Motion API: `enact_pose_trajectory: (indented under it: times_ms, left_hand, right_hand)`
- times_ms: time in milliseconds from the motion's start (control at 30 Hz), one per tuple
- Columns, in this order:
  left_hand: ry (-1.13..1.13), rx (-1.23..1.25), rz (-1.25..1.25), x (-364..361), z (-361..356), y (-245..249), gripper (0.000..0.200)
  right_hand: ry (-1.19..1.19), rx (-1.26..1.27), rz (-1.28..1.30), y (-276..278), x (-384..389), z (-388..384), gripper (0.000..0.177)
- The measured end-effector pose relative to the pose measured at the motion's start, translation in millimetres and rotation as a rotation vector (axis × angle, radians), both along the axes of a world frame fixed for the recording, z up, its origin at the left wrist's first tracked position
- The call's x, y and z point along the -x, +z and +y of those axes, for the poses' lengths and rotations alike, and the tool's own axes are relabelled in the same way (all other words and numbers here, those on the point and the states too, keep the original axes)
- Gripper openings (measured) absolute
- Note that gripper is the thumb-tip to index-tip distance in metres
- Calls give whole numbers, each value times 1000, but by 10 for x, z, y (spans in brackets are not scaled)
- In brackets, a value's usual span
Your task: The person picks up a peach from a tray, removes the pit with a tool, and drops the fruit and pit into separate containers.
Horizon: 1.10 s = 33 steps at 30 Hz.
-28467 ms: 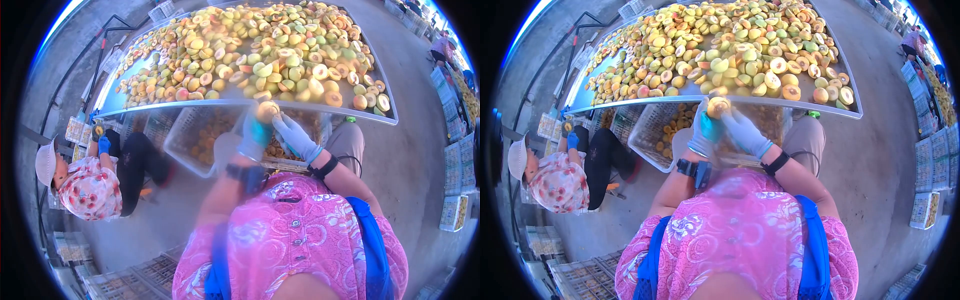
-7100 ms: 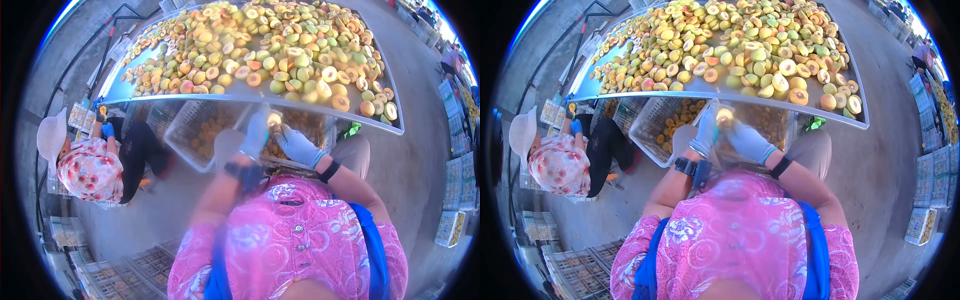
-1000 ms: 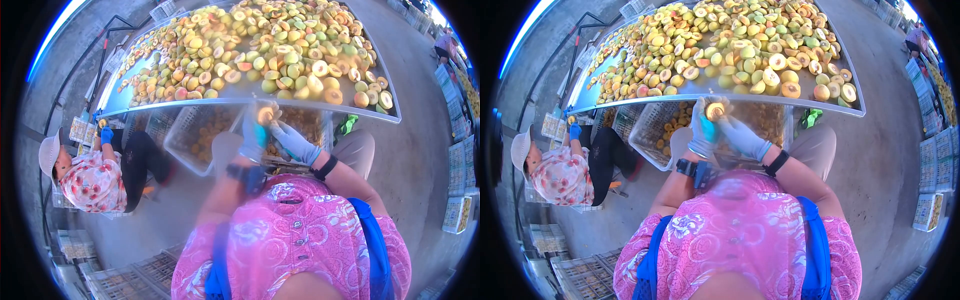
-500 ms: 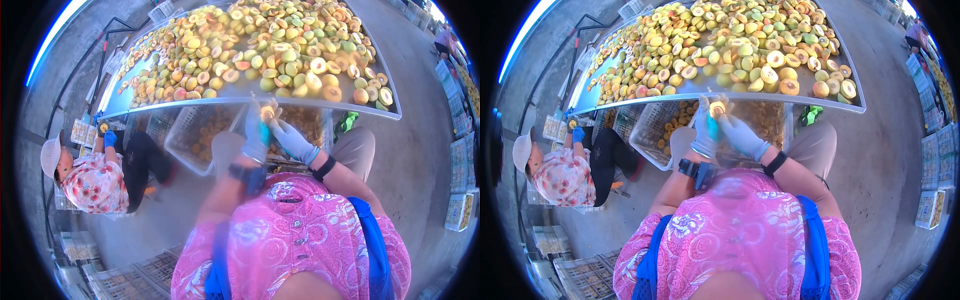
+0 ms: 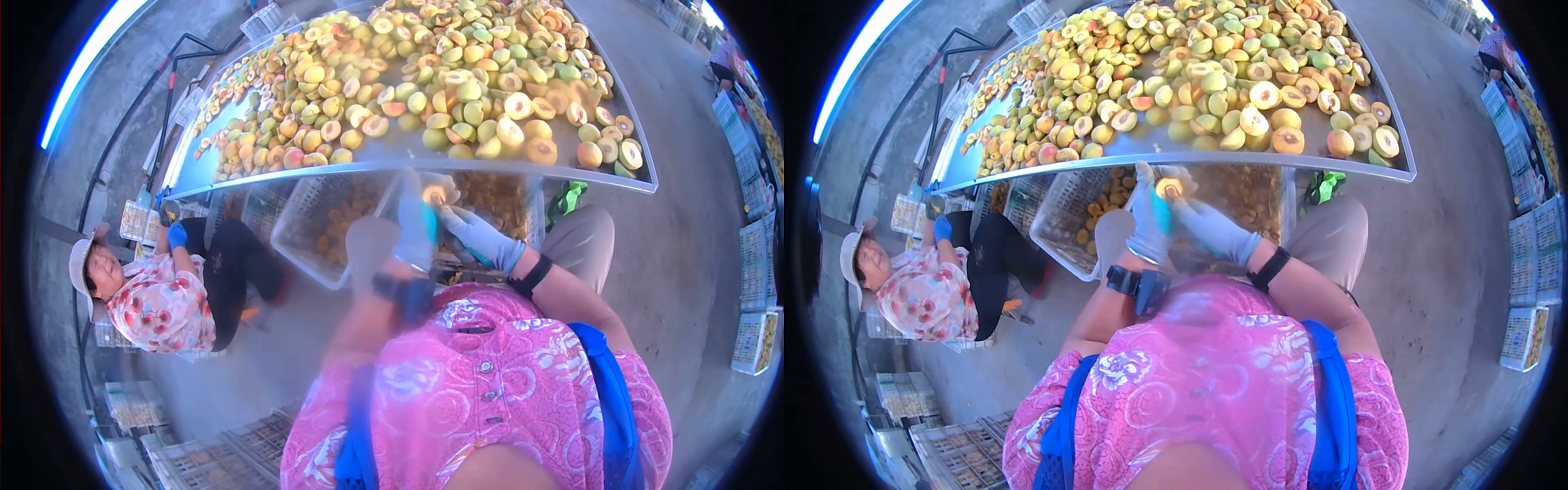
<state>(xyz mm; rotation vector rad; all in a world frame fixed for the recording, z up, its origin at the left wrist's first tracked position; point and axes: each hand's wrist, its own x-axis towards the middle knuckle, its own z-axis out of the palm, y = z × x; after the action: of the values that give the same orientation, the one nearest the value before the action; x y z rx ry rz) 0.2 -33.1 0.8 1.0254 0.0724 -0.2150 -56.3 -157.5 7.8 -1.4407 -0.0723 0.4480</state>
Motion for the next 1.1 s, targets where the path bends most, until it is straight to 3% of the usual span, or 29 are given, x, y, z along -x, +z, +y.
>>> enact_pose_trajectory:
  times_ms: [133,233,300,367,433,500,533,600,633,700,733,800,833,933,1000,1067,1100]
  left_hand:
    - [-43,113,120,-38,-12,71,58]
    - [26,-210,-116,82,-52,160,58]
    - [3,-154,-117,122,-28,188,61]
    - [-174,-62,15,-84,103,-22,67]
    - [-190,-86,26,-72,119,77,70]
    - [-385,-409,-155,-136,170,-52,71]
    - [-386,-410,-154,-143,178,-109,71]
    - [-382,-406,-198,-143,194,-161,74]
    - [-382,-408,-194,-141,212,-157,74]
    - [-485,-468,-138,-149,255,-125,75]
    - [-481,-471,-137,-149,262,-135,75]
    - [-530,-60,-112,-133,248,-121,75]
    - [-531,-62,-110,-108,265,-84,75]
    - [-426,-57,76,-129,306,-5,70]
    - [137,139,-23,-266,282,-118,57]
    - [230,112,49,-544,681,-40,54]
    - [322,-387,-172,-686,947,-140,52]
  right_hand:
    - [-101,111,-64,-138,-43,100,57]
    - [-43,68,-40,-259,-70,65,56]
    - [-2,-43,-10,-244,-38,-2,52]
    - [224,-408,374,-225,-37,-125,45]
    - [182,-379,256,-162,-14,-86,44]
    - [155,-144,49,-212,-11,-76,45]
    - [154,-145,50,-215,-4,-81,45]
    - [211,-448,409,-202,7,-90,42]
    - [212,-450,412,-258,-5,-117,42]
    - [510,-753,589,-350,-58,-185,38]
    - [514,-754,589,-355,-60,-158,38]
    - [578,-903,632,-342,-63,-93,37]
    - [577,-905,632,-347,-70,-94,37]
    - [587,-988,694,-316,-123,-109,36]
    - [589,-1130,707,-259,-108,-186,36]
    - [522,-1146,716,-369,-134,-255,36]
    - [435,-1165,725,-472,-146,-297,37]
